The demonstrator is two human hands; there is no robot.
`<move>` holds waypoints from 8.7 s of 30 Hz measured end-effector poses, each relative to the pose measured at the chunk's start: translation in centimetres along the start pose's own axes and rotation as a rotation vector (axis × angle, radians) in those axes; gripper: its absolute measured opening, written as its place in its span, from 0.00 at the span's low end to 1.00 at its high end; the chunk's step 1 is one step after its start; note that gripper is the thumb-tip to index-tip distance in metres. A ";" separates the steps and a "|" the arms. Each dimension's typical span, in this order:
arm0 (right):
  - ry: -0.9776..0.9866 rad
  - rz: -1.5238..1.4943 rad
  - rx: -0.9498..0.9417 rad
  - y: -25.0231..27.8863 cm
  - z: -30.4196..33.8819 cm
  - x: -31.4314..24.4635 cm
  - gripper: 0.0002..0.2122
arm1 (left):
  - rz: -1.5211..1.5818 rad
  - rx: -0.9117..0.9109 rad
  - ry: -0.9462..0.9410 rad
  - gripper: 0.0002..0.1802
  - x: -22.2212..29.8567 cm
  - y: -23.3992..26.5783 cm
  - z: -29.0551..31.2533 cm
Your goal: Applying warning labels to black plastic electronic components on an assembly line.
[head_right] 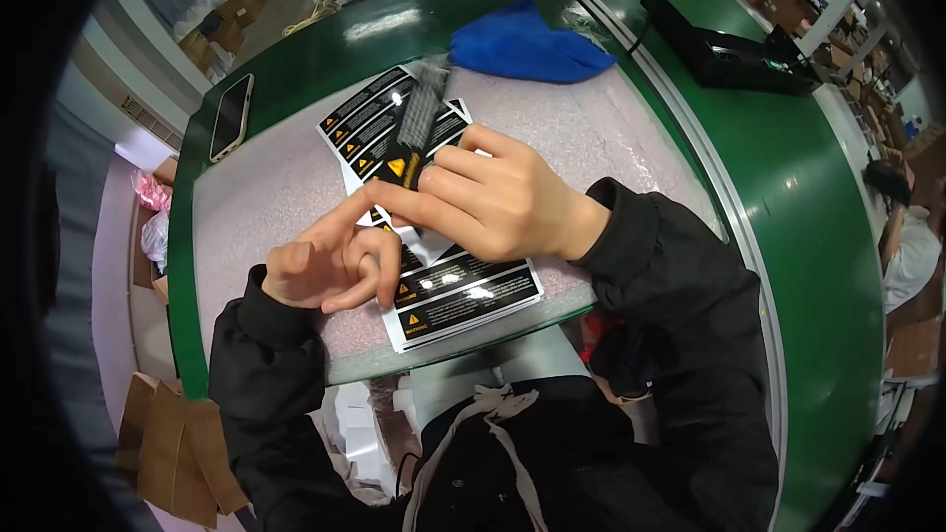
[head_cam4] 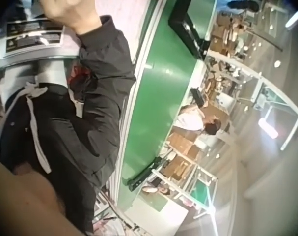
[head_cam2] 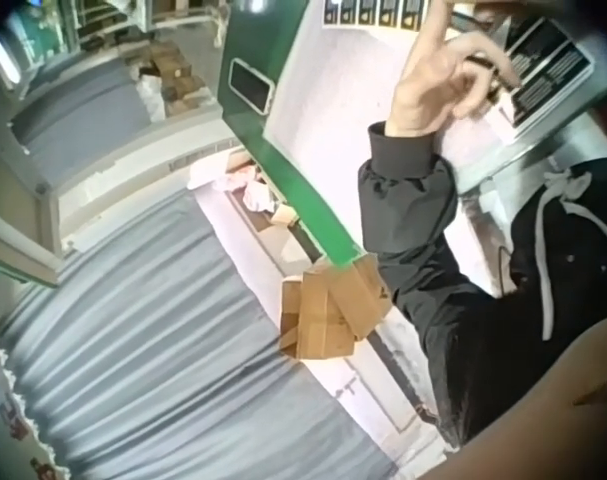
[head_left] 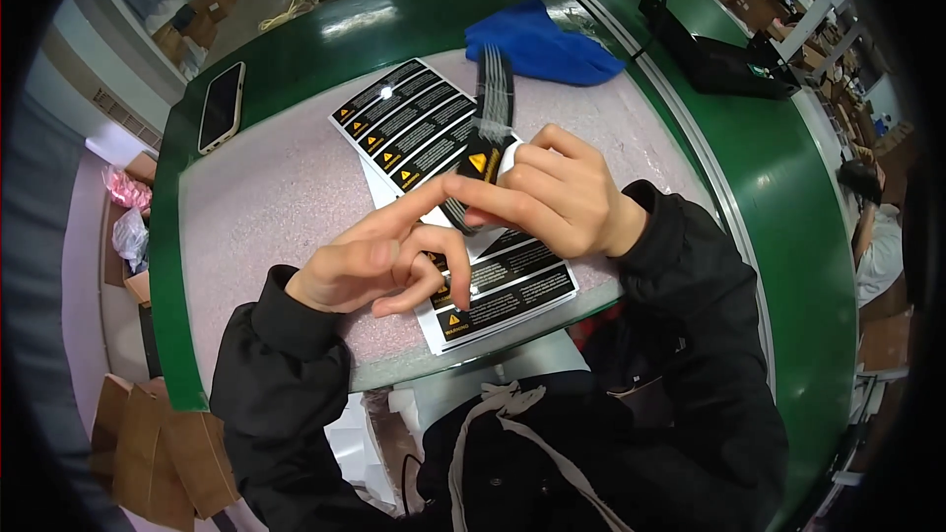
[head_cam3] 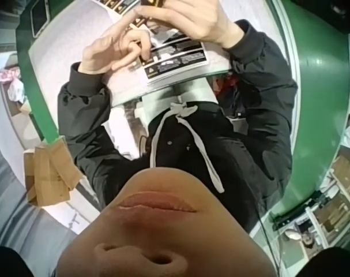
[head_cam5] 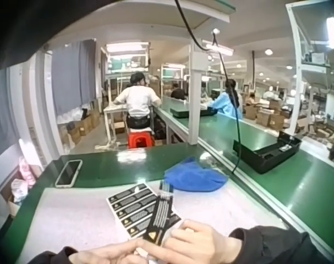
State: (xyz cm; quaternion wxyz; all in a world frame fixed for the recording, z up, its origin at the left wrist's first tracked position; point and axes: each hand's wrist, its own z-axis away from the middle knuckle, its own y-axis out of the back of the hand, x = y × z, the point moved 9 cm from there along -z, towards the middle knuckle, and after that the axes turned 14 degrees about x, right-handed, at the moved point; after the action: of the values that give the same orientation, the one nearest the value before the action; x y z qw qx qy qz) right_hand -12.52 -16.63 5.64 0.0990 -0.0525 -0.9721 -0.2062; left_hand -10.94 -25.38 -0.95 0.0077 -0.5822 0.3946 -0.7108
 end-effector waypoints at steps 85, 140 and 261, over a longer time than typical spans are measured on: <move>-0.424 1.175 0.563 33.5 4.2 15.2 0.34 | -0.592 0.658 -0.619 0.34 5.9 3.8 2.3; -0.650 -0.179 -0.120 13.6 -4.1 -1.7 0.07 | -0.319 0.879 -0.915 0.48 0.1 -12.8 4.9; -0.195 0.467 0.030 12.0 0.0 -8.3 0.19 | -0.403 1.094 -1.110 0.41 0.6 -12.6 5.2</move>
State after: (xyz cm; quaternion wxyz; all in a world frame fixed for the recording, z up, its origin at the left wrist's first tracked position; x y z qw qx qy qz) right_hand -2.70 -6.21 8.54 0.0508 -0.2939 -0.9414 -0.1573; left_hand -1.18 -19.84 6.76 0.3583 -0.8242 -0.1836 -0.3982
